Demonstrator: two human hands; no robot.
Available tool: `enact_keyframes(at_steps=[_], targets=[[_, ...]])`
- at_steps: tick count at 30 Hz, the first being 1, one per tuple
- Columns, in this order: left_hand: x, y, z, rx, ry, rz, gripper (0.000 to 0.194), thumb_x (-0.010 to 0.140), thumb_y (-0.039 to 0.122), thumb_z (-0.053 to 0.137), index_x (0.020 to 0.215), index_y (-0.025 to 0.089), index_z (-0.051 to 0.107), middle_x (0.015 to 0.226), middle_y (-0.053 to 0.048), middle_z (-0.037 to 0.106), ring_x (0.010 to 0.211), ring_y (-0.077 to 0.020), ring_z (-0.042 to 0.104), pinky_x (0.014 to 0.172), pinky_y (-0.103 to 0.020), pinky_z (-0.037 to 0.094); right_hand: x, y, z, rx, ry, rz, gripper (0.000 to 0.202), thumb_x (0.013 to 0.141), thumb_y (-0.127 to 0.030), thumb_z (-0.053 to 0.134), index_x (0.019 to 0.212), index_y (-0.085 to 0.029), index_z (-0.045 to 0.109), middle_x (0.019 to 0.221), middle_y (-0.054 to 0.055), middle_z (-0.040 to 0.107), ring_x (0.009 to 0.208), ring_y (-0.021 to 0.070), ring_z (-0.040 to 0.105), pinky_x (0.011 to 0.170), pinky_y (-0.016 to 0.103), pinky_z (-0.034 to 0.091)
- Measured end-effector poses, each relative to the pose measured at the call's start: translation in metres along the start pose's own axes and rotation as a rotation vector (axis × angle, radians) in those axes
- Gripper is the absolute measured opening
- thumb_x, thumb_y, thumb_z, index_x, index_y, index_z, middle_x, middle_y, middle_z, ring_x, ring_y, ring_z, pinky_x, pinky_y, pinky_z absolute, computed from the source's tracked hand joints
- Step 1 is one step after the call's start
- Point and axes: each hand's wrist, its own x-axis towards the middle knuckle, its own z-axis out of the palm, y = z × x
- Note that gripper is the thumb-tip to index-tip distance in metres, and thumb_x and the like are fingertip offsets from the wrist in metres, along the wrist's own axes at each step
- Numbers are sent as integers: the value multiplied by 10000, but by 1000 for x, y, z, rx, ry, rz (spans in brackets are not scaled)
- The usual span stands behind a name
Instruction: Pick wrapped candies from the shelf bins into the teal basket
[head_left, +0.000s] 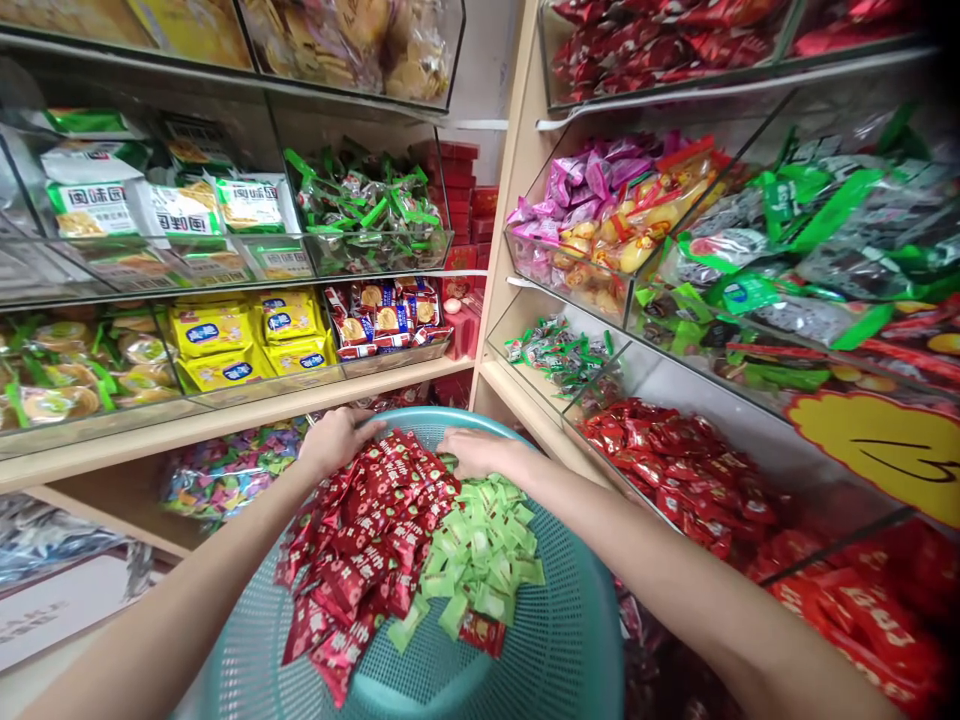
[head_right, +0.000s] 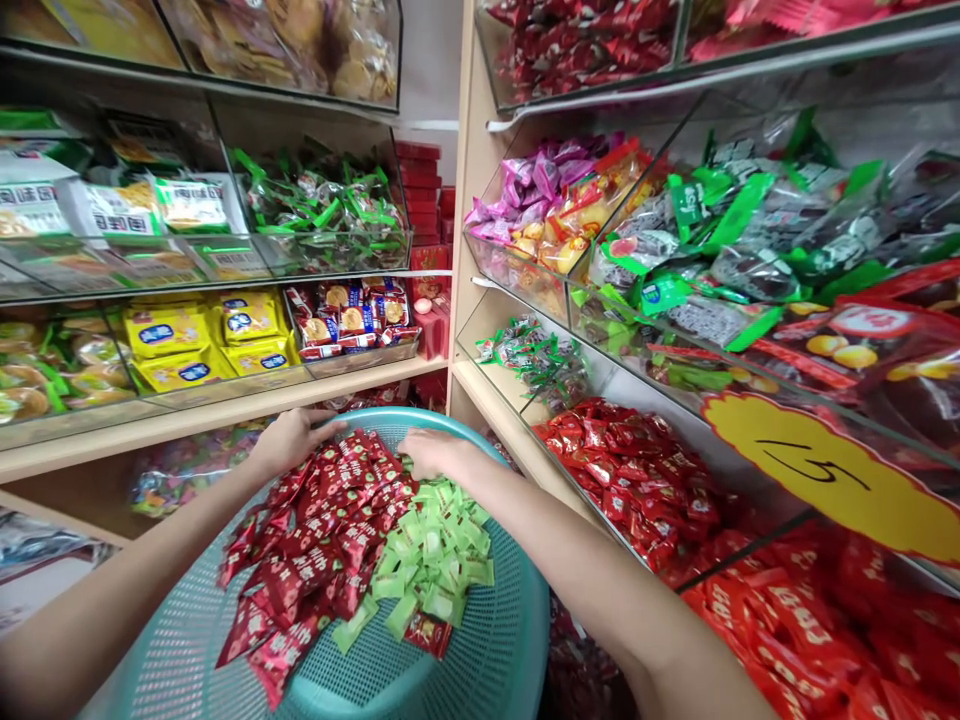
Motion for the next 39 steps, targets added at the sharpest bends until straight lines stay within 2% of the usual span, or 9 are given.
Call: enact_keyframes(at_steps=[7,10,14,22,26,33,39], targets=[[4,-3,3,-92,8,15,465,699,608,436,953,303,678,929,-22,708,873,-217,634,722,-250,447,-9,7,7,-33,25,-36,259,779,-227,512,1021,-191,599,1019,65,602,910,187,556,714,261,417],[3,-3,3,-99,17,12,460,696,602,448,953,299,680,929,-25,709,882,-220,631,726,-251,446,-9,7,7,-38,8,-39,286,781,-265,497,1039,-193,596,1032,75,605,889,194,569,701,270,426],[3,-1,3,-82,27,8,473,706,609,427,949,293,681,918,-29,710,887,-217,630,736,-250,444,-6,4,5,-50,-41,-25,287,753,-321,524,980,-178,627,948,80,637,800,201,596,654,273,437],[5,-2,3,-14,-10,15,552,719,647,364,977,263,666,950,-54,699,890,-235,628,727,-268,448,-14,0,7,-115,53,52,257,803,-183,413,944,-160,626,988,109,633,877,216,595,701,288,433],[5,-2,4,-25,-2,12,561,699,658,388,994,268,664,988,-46,692,905,-232,624,747,-261,445,-15,1,8,-132,66,54,247,818,-232,416,922,-163,630,955,109,642,852,218,606,671,281,439],[3,-1,3,-78,13,-11,497,686,623,443,991,302,667,953,-26,702,899,-225,623,742,-258,443,-16,-3,12,-162,89,55,223,803,-190,440,919,-146,625,966,117,638,890,228,598,698,300,446],[8,-1,5,-23,-10,13,553,715,640,375,1004,266,661,955,-62,698,892,-250,624,719,-281,444,-21,-8,9,-178,96,89,213,811,-207,473,945,-133,621,975,122,636,909,238,594,721,317,452]])
